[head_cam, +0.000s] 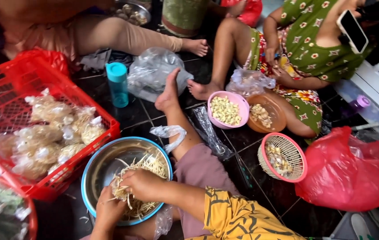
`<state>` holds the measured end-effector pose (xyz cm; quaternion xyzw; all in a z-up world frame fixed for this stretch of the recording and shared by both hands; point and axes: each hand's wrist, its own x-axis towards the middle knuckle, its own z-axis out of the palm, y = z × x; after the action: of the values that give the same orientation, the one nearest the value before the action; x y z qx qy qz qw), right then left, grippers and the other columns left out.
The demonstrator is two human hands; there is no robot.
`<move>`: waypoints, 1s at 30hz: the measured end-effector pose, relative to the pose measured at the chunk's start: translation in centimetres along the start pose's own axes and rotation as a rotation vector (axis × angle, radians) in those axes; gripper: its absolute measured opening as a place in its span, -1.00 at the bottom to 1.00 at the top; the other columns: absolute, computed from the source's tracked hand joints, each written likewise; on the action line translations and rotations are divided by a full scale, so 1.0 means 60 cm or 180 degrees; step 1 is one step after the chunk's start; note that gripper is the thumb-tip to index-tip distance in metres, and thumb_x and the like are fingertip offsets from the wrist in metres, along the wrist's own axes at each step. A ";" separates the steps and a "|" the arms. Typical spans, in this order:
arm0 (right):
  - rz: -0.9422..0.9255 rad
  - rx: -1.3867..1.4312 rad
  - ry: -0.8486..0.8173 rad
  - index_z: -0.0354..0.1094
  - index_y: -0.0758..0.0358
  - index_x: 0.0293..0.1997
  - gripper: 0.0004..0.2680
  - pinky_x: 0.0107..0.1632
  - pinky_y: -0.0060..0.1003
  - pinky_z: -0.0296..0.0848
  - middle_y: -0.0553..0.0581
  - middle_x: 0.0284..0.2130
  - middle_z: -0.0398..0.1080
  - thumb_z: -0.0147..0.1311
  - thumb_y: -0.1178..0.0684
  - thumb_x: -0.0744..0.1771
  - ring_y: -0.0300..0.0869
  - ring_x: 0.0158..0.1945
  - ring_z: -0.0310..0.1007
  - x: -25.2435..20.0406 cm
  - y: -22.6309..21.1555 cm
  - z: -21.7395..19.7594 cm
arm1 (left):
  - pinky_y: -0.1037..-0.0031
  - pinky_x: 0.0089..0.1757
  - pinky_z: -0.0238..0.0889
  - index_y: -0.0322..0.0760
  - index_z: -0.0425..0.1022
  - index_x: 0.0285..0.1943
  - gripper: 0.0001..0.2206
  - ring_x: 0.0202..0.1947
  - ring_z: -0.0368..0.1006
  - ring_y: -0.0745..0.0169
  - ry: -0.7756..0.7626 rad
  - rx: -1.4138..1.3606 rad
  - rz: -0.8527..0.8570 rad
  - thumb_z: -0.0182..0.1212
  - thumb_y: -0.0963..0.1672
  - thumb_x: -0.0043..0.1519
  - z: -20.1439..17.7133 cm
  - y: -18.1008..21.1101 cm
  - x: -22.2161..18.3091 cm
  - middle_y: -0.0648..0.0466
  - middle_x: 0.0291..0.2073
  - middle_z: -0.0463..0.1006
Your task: Bagging bean sprouts into small plastic bags for retail or distribution.
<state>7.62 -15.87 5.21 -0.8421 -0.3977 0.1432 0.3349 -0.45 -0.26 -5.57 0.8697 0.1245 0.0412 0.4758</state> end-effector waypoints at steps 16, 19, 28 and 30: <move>0.1260 0.2588 -0.0681 0.26 0.40 0.27 -0.56 -0.03 -0.42 0.47 0.24 0.02 0.42 0.23 0.16 0.25 -0.18 -0.02 0.45 0.029 0.068 -0.023 | 0.09 0.23 0.10 -0.12 0.56 0.16 -0.51 0.32 0.17 -0.19 0.0442 0.0258 0.0705 0.26 -0.19 -0.04 0.003 0.012 0.011 -0.07 0.39 0.29; 0.1621 0.2915 -0.0933 0.33 0.32 0.19 -0.64 -0.44 -0.48 0.16 0.15 -0.22 0.49 0.22 0.18 0.27 -0.36 -0.40 0.35 0.032 0.047 -0.043 | 0.08 0.24 0.00 -0.01 0.40 0.34 -0.32 0.33 0.14 -0.19 0.0595 0.0681 0.0833 0.28 -0.13 -0.11 -0.004 0.030 0.013 -0.08 0.43 0.20; 0.1832 0.2610 0.0073 0.36 0.38 0.08 -0.61 -0.23 -0.41 0.54 0.21 -0.24 0.48 0.39 0.20 0.19 -0.20 -0.27 0.53 0.044 0.142 0.018 | 0.33 -0.05 0.34 -0.15 0.49 0.29 -0.35 -0.08 0.40 0.07 0.0479 -0.0778 -0.0040 0.52 -0.17 -0.08 -0.013 0.048 -0.002 -0.02 0.00 0.46; 0.1794 0.2871 0.0145 0.34 0.37 0.10 -0.55 -0.23 -0.40 0.60 0.19 -0.26 0.43 0.47 0.19 0.16 -0.20 -0.25 0.54 0.040 0.152 0.027 | 0.49 -0.24 0.49 -0.21 0.57 0.23 -0.48 -0.29 0.51 0.23 0.0336 -0.1615 -0.0508 0.49 -0.22 0.01 0.005 0.029 0.001 -0.01 -0.15 0.52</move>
<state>13.56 -17.50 -2.11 -0.6915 -0.0477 0.3661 0.6209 -0.05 -1.40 -4.26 0.7068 0.2030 0.0788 0.6731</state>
